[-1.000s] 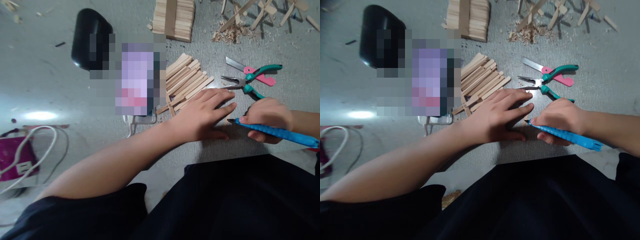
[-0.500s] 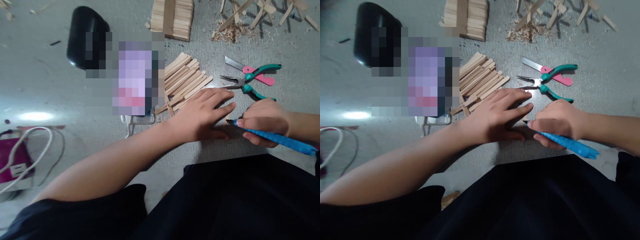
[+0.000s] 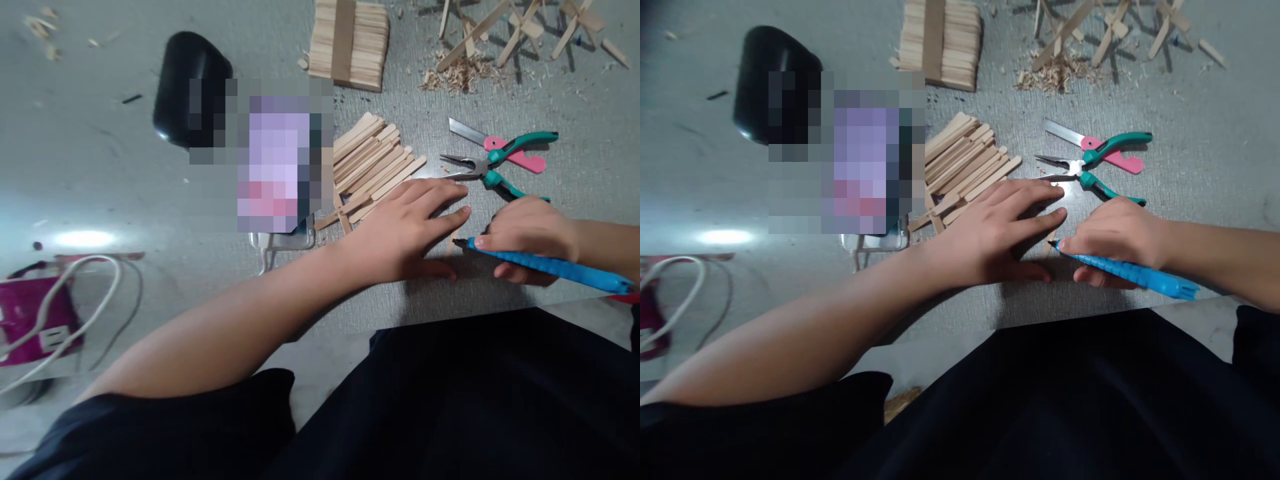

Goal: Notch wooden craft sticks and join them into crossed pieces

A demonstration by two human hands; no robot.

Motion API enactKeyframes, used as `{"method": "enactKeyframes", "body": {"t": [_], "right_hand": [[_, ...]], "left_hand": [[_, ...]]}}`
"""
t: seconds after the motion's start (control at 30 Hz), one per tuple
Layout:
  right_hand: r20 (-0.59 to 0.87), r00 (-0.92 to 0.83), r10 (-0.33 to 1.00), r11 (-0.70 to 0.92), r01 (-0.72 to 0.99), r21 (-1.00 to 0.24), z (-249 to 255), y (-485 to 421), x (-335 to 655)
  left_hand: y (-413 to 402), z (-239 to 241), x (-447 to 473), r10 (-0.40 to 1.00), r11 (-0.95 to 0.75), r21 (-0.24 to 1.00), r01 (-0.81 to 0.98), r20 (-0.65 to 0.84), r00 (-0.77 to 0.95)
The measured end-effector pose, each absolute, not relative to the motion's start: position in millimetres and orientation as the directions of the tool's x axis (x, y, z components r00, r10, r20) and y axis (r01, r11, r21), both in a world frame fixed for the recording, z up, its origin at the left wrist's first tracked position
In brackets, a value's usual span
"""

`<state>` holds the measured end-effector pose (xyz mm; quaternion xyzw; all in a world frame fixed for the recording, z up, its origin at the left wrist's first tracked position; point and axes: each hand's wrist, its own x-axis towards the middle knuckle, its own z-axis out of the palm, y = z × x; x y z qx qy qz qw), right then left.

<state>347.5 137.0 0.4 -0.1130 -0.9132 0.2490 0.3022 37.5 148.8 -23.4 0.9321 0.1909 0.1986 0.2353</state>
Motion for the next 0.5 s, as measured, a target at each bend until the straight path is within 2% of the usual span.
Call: {"method": "enactKeyframes", "body": {"t": [0.07, 0.23, 0.37, 0.5], "right_hand": [[0.505, -0.785, 0.358, 0.849, 0.048, -0.527, 4.5, 136.8, 350.3], [0.467, -0.781, 0.415, 0.772, 0.031, -0.635, 8.6, 136.9, 351.2], [0.471, -0.786, 0.4, 0.797, 0.044, -0.603, 4.9, 135.1, 344.7], [0.466, -0.788, 0.401, 0.777, 0.023, -0.63, 3.3, 135.5, 344.5]], "left_hand": [[148.7, -23.5, 37.4, 0.454, -0.813, 0.518, 0.264, 0.282, 0.845], [148.5, -24.1, 36.8, 0.443, -0.827, 0.501, 0.253, 0.306, 0.843], [147.9, -22.4, 36.8, 0.442, -0.828, 0.503, 0.249, 0.311, 0.841], [147.7, -23.1, 35.9, 0.448, -0.825, 0.505, 0.255, 0.307, 0.84]]}}
